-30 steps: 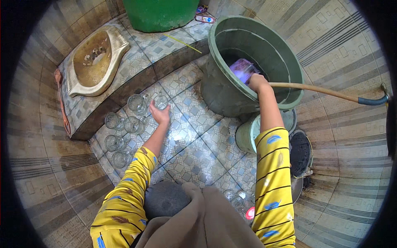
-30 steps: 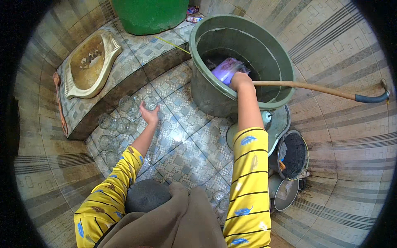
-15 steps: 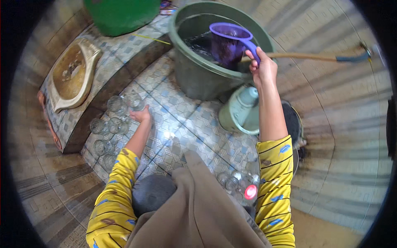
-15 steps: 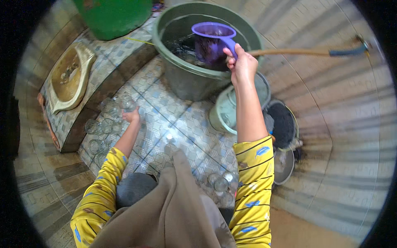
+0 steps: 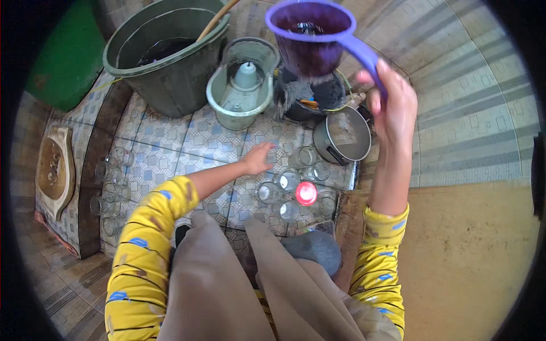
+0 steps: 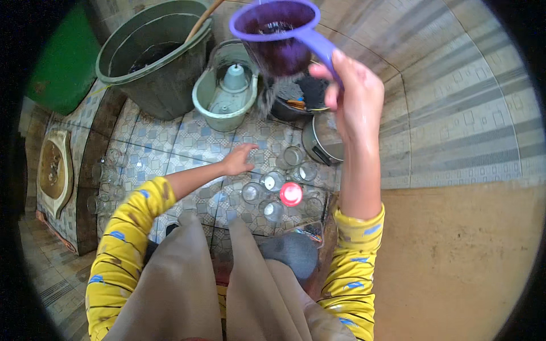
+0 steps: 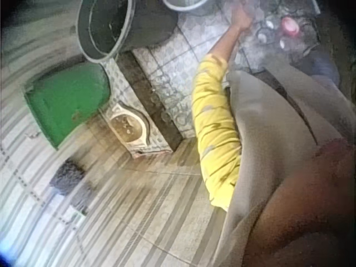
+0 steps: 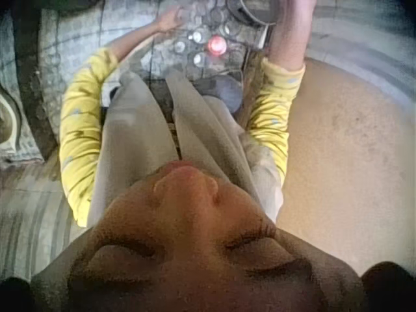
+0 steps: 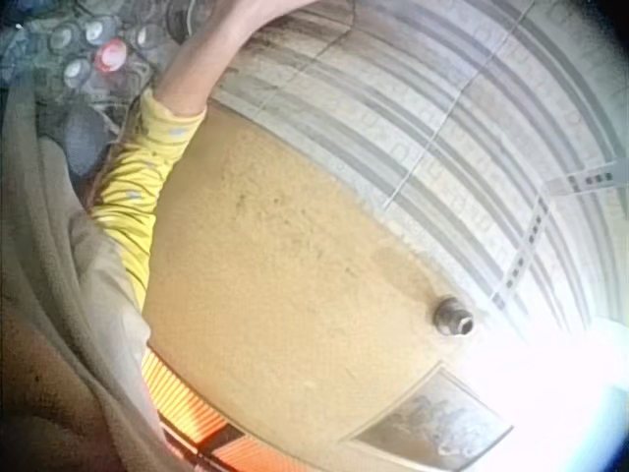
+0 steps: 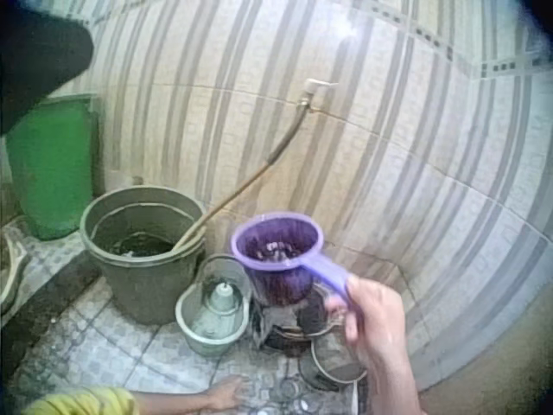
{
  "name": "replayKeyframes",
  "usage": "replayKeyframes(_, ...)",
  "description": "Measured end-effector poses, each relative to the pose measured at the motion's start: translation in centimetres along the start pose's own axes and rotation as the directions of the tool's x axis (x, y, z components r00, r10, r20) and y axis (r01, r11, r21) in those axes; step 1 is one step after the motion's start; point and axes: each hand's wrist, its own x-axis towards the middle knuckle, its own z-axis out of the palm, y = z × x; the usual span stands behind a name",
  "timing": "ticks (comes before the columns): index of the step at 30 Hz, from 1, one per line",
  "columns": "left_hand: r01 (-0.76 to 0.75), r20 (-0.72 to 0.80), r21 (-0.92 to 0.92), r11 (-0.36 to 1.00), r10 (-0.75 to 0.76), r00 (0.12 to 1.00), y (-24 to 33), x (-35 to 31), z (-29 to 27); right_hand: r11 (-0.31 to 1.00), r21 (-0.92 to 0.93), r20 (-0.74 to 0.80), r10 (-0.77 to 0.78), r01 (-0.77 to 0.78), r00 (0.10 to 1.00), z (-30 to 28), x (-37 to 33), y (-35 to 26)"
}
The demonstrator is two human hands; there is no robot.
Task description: The recorder washes several glass cups and mugs in a basin and then dries them with a cloth.
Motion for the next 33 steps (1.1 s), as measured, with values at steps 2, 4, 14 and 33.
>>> replayKeyframes(2, 0.009, -0.001, -0.028, 1.000, -0.009, 1.000, 0.5, 3.5, 3.9, 0.990, -0.135, -0.078, 0.036, -0.047, 0.996, -2.9, -2.8, 0.5)
replayKeyframes(4, -0.011, -0.157, -0.135, 0.991, -0.011, 0.988, 1.4, 6.7, 6.5, 0.952, -0.274, -0.137, 0.101, -0.135, 0.985, -5.2, -5.5, 0.9)
replayKeyframes(14, 0.179, -0.180, -0.101, 0.979, -0.195, 0.964, 2.0, 9.5, 11.6, 0.526, -0.702, -0.349, 0.334, -0.480, 0.876, -8.9, -11.7, 6.1)
replayKeyframes(33, 0.230, 0.263, -0.965, -0.128, -0.477, 0.839, -5.3, 14.7, 8.9, 0.677, -0.502, -0.364, 0.400, -0.539, 0.841, -8.6, -11.3, 8.3)
